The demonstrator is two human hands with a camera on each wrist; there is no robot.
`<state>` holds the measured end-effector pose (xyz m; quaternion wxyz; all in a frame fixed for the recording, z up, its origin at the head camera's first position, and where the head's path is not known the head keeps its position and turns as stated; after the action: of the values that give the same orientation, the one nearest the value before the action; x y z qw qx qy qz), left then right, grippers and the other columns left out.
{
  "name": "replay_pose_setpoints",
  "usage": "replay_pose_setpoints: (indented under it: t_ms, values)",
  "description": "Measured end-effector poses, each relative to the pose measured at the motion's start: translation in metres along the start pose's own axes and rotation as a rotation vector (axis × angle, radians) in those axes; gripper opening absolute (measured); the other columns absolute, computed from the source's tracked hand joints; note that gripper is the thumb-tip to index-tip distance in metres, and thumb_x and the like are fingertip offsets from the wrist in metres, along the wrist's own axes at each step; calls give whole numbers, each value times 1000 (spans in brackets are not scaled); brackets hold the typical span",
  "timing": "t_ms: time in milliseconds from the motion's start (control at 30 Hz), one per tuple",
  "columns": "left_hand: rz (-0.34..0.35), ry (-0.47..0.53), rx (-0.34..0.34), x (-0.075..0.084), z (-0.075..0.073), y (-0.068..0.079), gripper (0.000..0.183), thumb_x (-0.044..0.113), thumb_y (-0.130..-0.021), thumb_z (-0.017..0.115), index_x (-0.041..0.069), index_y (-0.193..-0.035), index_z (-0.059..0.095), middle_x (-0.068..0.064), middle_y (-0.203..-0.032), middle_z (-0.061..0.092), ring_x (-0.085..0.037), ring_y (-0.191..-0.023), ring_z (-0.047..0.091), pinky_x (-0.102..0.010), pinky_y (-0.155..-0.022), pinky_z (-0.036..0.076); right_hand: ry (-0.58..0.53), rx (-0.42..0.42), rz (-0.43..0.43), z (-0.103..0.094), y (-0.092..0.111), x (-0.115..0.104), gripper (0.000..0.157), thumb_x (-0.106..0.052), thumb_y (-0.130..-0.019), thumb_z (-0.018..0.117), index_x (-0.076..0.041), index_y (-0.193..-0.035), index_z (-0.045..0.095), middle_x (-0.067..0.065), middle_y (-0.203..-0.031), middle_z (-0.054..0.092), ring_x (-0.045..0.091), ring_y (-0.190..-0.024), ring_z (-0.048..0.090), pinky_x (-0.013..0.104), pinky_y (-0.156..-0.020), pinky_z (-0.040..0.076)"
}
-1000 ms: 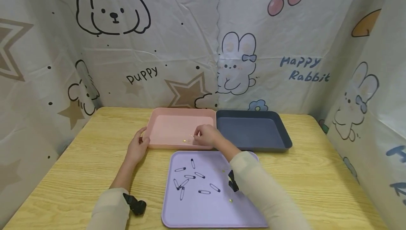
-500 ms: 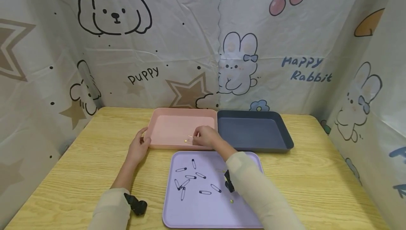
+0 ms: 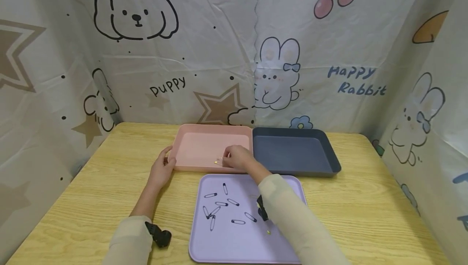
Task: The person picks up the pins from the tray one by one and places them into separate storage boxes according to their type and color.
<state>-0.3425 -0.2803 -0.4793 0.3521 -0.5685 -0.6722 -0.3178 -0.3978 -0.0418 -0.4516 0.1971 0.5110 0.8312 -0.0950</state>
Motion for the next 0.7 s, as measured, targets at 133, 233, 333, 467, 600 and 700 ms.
replay_pose_setpoints:
  t_ms: [133,233,333,467,600,700]
  values:
    - [4,3,7,0,0,0,53,26,-97,38,17,-148,26,-18,-115,51,-22,-91,46,-27,-72,39,-2,-10,1,2,-1,-2,11,-23,-84,57,-17,-80,65,-6,-75,62,12,-71,54,27,-66,43]
    - [7,3,10,1,0,0,53,25,-97,38,17,-148,27,-18,-113,51,-21,-88,46,-27,-71,39,7,-17,10,3,-2,-2,10,-23,-84,57,-18,-79,65,-6,-74,62,12,-71,54,27,-66,43]
    - [5,-2,10,2,1,-1,53,25,-96,39,17,-148,27,-17,-113,51,-21,-88,46,-27,-71,39,14,-19,18,2,-1,-2,10,-24,-85,57,-18,-81,65,-6,-76,62,12,-72,54,28,-67,43]
    - [3,-2,5,2,1,0,54,26,-96,38,17,-148,27,-18,-115,51,-22,-91,46,-27,-72,39,20,-16,11,-1,0,-1,11,-23,-86,57,-16,-84,66,-4,-78,63,13,-73,54,28,-69,44]
    - [0,6,-7,2,1,1,54,27,-97,37,17,-148,25,-18,-118,49,-23,-94,46,-27,-73,40,33,-6,-6,-6,1,0,12,-23,-87,58,-15,-87,67,-3,-80,64,13,-74,55,27,-69,44]
    - [-3,8,-10,0,1,1,54,28,-97,37,18,-149,24,-18,-119,48,-23,-94,46,-27,-72,40,44,4,-7,-12,2,1,13,-24,-88,58,-15,-88,67,-2,-81,64,12,-74,54,27,-68,44]
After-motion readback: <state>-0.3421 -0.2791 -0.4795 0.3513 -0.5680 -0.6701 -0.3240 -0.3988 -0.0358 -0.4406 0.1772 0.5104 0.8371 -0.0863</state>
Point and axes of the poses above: each hand's wrist, its own y-axis away from the middle knuckle, its own z-axis out of the palm, x = y × z, the point moved 10 cm from there along -y, towards the middle knuckle
